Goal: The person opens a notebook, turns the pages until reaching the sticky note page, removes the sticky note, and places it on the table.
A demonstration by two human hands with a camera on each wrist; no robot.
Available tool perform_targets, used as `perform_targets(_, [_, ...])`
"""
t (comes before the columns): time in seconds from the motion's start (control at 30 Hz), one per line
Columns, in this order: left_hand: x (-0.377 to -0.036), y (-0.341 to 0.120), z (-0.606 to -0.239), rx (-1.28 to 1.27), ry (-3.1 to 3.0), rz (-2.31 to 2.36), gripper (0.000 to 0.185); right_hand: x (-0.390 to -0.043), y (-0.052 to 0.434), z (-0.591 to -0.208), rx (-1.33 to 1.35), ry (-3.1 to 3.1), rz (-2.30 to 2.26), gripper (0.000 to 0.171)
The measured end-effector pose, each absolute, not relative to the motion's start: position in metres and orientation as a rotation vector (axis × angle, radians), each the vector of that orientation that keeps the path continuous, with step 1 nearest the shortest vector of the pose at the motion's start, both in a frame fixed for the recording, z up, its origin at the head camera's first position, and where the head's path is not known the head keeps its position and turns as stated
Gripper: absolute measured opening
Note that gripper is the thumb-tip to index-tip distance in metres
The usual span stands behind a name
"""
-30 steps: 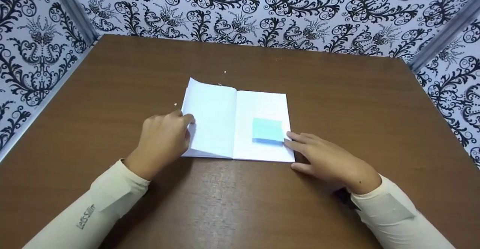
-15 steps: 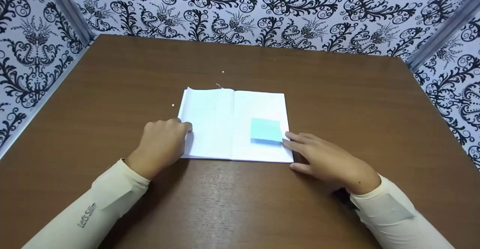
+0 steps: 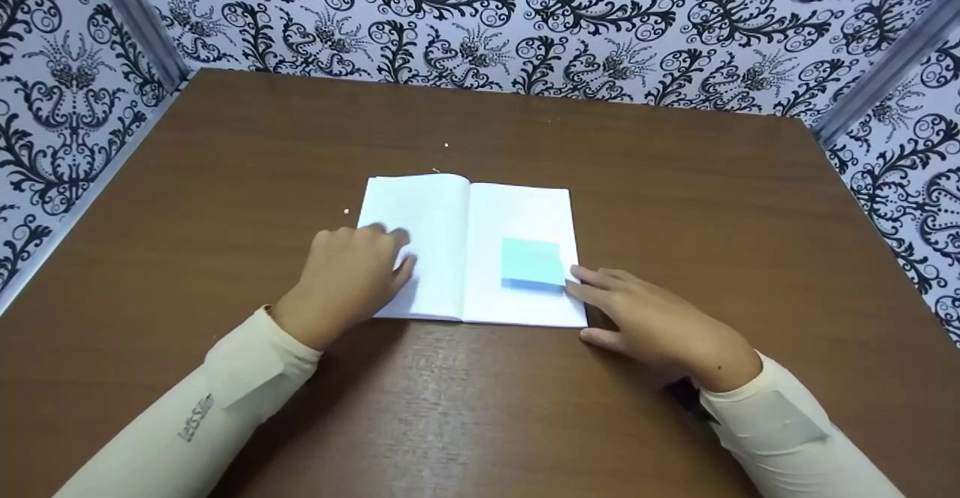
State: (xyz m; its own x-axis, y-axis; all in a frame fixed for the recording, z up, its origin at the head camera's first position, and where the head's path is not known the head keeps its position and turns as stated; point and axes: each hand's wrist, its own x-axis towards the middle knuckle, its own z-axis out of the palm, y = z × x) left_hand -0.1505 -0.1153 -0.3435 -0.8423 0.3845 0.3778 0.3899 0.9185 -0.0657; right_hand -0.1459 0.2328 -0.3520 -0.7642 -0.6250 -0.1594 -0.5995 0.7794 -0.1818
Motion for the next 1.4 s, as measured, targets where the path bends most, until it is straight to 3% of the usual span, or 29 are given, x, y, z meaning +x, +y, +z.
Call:
perform_targets(0.13, [-0.157,-0.097,-0.34,-0.615,-2.626,-0.057,0.018,-0.146,0.233,-0.352,-0.967,2.767,-0.178,0.06])
perform_targets(0.43, [-0.169,-0.061,-0.34,-0.742,-2.711,-0.119,0.028,-0.146,0.232,-0.351,-0.953,2.755,-0.178,0.061])
perform_targets(0.93, [-0.173,-0.046,-0.355,-0.836,-2.923,-0.07,0.046,-0.146,0.233,-0.342,-0.838,2.799,-0.177,0.065])
perform_targets(1.4, [-0.171,-0.042,-0.355,-0.937,-2.905,-0.073,0.039,-0.158,0.193,-0.324,-0.919,2.999,-0.219,0.047])
